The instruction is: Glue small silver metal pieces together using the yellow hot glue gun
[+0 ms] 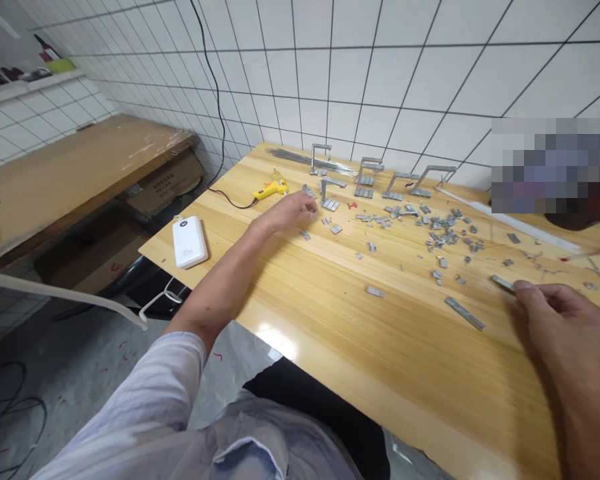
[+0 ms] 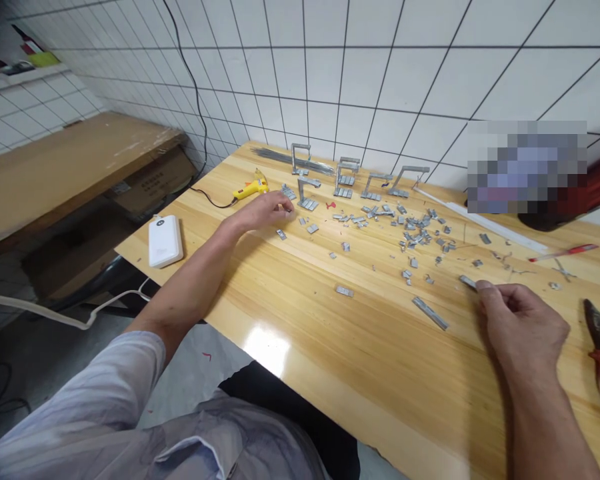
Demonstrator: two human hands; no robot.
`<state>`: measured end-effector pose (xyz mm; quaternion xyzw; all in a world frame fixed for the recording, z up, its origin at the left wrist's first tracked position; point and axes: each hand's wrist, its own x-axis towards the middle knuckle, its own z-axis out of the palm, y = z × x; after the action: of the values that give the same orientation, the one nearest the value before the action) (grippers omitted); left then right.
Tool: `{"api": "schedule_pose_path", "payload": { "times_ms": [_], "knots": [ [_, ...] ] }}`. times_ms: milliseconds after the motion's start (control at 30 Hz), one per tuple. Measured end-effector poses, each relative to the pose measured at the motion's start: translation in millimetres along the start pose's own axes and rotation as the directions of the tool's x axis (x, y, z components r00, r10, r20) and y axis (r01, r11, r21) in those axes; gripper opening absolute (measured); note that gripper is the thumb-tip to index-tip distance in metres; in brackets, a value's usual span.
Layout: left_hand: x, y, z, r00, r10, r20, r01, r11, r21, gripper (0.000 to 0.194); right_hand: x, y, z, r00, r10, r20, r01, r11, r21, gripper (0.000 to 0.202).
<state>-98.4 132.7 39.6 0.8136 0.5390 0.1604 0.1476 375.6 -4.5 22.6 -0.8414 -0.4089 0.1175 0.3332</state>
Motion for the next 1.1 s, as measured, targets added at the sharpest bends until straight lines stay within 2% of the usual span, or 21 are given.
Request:
{"api": "schedule_pose_path", "payload": {
  "times_ms": [67,167,367,467,600,733,900,1100],
  "knots": [
    [-3,9,-4.9,0.998,0.060,0.003,-0.058,0.983,-0.173,0.020,-1,-2,0,1.000,0.005,0.000,-0.005,1.000,0.008,0.030],
    [-7,23,-10.5,0.989,0.144,0.040,-0.108,0.872,-0.478,0.025,0,-1,1,1.000,0.006,-0.004,-0.006,1.000,0.025,0.029],
    [-12,41,-11.5,0.956,0.268,0.121,-0.085,0.645,-0.759,0.035,1,1,2,1.000,0.013,-0.016,-0.012,0.999,0.033,0.020],
    [-13,46,-10.9,0.953,0.264,0.148,-0.034,0.578,-0.815,0.034,-2,-3,1,1.000,0.027,-0.014,-0.026,0.999,0.031,0.017],
    [-13,49,-7.9,0.940,0.258,0.223,0.049,0.543,-0.838,0.035,-3,-5,1,0.999,0.045,-0.024,-0.043,0.998,0.051,0.014],
    [-11,53,-2.2,0.931,0.277,0.237,0.073,0.494,-0.866,0.036,2,0,5,0.999,0.025,-0.044,-0.022,0.998,0.061,0.013],
    [-11,61,0.6,0.934,0.252,0.254,0.122,0.444,-0.888,0.035,5,-2,3,0.998,0.052,-0.045,-0.050,0.997,0.059,0.025],
    [-11,63,2.4,0.924,0.253,0.286,0.155,0.436,-0.886,0.032,4,-10,0,0.994,0.099,-0.045,-0.097,0.994,0.039,0.030]
  ]
}}
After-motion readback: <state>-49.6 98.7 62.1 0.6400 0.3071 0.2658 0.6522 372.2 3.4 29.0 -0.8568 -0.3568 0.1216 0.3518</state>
